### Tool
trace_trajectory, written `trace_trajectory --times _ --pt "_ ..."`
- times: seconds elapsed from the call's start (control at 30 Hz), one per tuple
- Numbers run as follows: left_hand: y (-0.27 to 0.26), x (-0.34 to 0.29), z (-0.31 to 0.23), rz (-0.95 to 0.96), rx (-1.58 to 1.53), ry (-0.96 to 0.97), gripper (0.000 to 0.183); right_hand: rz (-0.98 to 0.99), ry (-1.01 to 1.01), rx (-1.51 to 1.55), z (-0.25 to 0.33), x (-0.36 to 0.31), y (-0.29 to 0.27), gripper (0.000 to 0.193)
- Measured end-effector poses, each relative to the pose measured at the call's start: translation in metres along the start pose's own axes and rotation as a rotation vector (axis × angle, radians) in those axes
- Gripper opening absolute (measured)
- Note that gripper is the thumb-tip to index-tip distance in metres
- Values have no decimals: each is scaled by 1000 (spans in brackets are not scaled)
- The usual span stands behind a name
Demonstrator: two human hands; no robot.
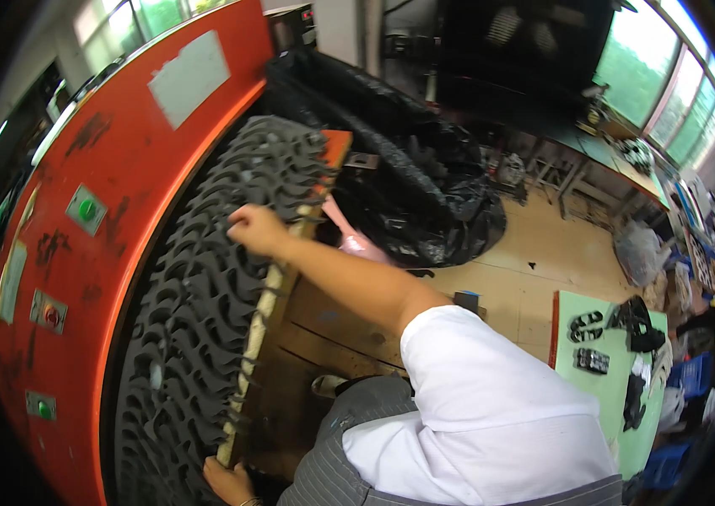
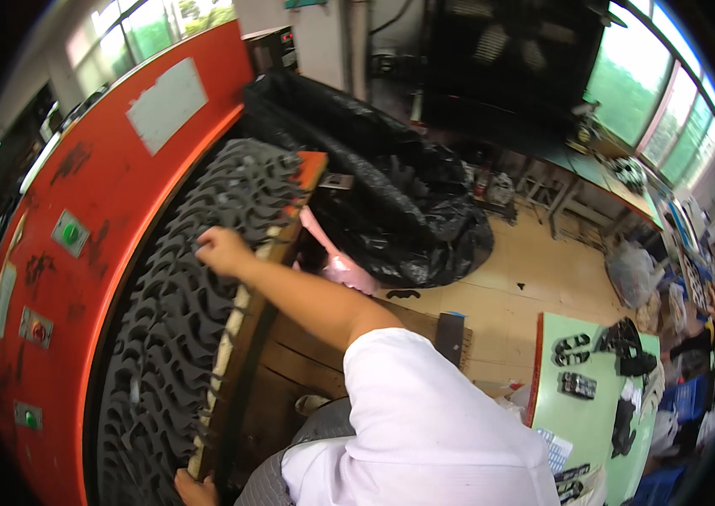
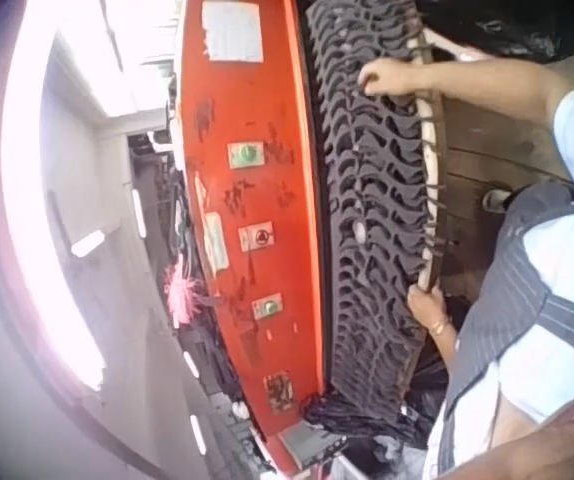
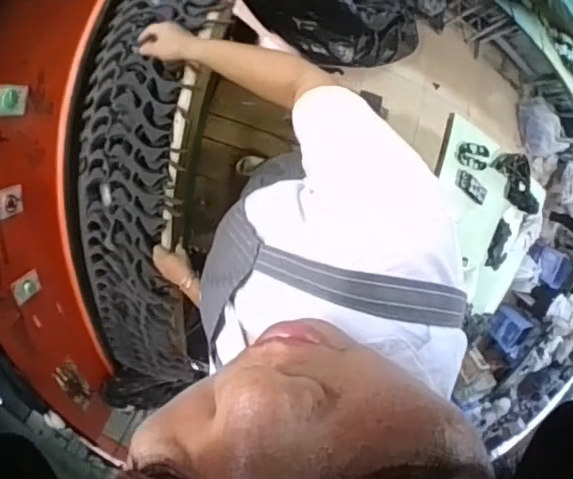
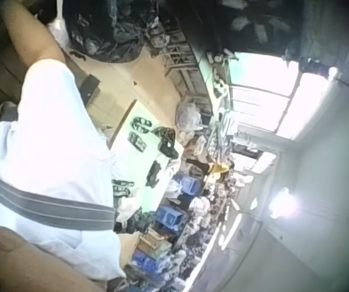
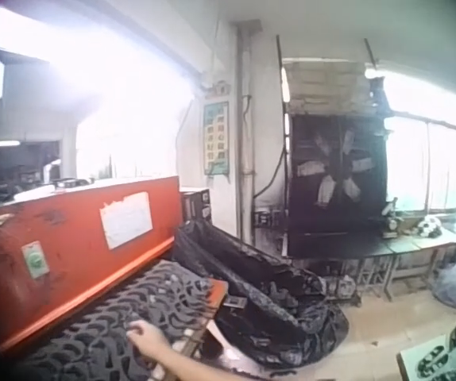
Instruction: Using a hydraulic clicker press to cut shoe components from a sheet of synthetic material.
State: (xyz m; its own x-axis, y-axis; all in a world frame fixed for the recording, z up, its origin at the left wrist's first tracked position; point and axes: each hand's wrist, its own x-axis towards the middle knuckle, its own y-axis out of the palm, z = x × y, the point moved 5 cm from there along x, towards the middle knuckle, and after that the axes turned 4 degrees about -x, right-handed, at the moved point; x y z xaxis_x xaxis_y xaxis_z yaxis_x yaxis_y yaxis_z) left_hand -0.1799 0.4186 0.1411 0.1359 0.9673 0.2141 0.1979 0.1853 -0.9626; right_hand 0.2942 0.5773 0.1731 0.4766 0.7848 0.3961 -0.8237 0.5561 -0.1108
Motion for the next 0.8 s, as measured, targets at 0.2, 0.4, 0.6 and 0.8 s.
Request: trace_trajectory --times 0.2,0.4,0.6,0.8 --pt "5 10 26 193 -51 42 54 268 -372 35 131 -6 181 25" --pt "-81 41 41 910 -511 -10 42 576 -238 -733 123 -20 312 50" --pt "-153 145 84 536 -1458 62 42 570 -272 -824 79 -10 376 42" --pt "-87 270 60 392 -1733 -117 41 448 205 216 36 31 321 40"
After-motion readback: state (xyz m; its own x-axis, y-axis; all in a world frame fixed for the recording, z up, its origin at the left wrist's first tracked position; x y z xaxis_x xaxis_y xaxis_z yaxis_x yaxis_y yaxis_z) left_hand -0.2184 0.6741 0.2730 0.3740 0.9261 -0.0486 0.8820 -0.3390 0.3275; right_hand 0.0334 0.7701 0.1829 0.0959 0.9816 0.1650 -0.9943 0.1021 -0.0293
